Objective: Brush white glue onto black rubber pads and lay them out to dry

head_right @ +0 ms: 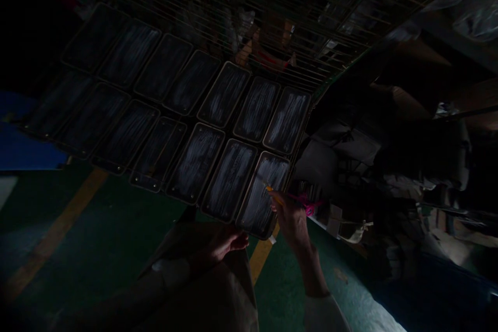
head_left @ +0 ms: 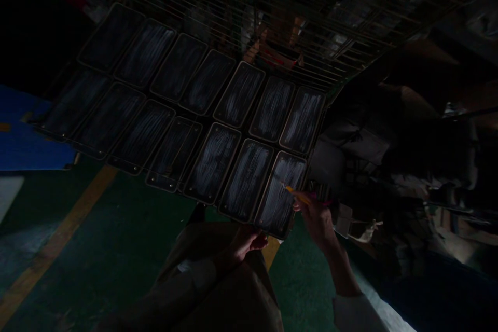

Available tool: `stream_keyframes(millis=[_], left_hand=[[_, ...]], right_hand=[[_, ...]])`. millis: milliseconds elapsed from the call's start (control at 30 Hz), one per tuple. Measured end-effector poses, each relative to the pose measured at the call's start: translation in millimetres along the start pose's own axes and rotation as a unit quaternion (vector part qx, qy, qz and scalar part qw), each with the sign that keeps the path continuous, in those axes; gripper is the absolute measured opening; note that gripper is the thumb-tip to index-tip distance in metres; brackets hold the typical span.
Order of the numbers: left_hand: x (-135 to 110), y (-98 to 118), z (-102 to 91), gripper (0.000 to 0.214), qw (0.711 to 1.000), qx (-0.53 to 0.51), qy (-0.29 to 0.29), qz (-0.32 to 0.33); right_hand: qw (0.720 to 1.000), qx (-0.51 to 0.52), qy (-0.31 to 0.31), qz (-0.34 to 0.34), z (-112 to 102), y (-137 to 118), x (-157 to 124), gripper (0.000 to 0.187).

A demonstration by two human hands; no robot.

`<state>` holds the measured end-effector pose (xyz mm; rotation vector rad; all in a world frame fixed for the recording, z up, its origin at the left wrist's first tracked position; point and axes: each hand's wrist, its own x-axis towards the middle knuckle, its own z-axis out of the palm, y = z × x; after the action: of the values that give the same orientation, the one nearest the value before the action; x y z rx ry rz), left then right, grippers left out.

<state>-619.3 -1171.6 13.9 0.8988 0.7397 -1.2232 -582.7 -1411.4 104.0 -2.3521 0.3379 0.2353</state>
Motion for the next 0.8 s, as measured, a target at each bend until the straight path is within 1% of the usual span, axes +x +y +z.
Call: stream_keyframes(millis=[67, 100, 167, 267, 367, 433, 467, 533, 600, 667, 733, 800], left_hand=[[0, 1, 0.2, 0.044, 1.0, -0.004, -0.011, -0.001], [0, 1, 0.3, 0.042, 1.0, -0.006, -0.013, -0.003], [2, 1, -0.2, 0.039, 1.0, -0.015, -0.011, -0.013], [4, 1, -4.4, 0.037, 0.999, -0.027, -0.006, -0.034], [-1, 6, -16.8, 0.036, 0.998, -0.031, -0.037, -0.041], [-6, 13, -29.8, 0.035, 0.997, -0.036, -0.051, -0.036], [-9, 17, -37.0, 0.035, 0.998, -0.039, -0.048, -0.03], [-14, 26, -50.8, 0.035, 0.999, -0.053, -0.015, -0.001], [-16, 34, -61.1, 0.033, 0.996, -0.071, 0.027, 0.041], [-18, 41, -66.0, 0.026, 0.992, -0.083, 0.055, 0.072], [-20, 46, -65.8, 0.019, 0.992, -0.081, 0.064, 0.077], [-22, 50, -63.1, 0.017, 0.993, -0.073, 0.064, 0.074]], right_hand=[[0.999, 0.006, 0.043, 0.003, -2, 1, 10, 0.031], [0.999, 0.001, 0.053, 0.001, -2, 1, 15, 0.031], [0.999, -0.017, 0.043, -0.005, 1, -3, 20, 0.03], [1.0, -0.006, 0.008, -0.009, 8, -22, 17, 0.029], [0.999, 0.033, 0.01, -0.036, 16, -44, 22, 0.03], [0.997, 0.027, 0.009, -0.065, 23, -55, 36, 0.031], [0.997, 0.006, 0.005, -0.08, 27, -57, 45, 0.031], [0.993, -0.047, -0.001, -0.104, 38, -59, 61, 0.031], [0.989, -0.089, -0.02, -0.12, 51, -58, 66, 0.032], [0.982, -0.121, -0.053, -0.132, 64, -58, 54, 0.033], [0.974, -0.154, -0.089, -0.14, 77, -62, 29, 0.034], [0.97, -0.168, -0.109, -0.136, 89, -70, -3, 0.035]])
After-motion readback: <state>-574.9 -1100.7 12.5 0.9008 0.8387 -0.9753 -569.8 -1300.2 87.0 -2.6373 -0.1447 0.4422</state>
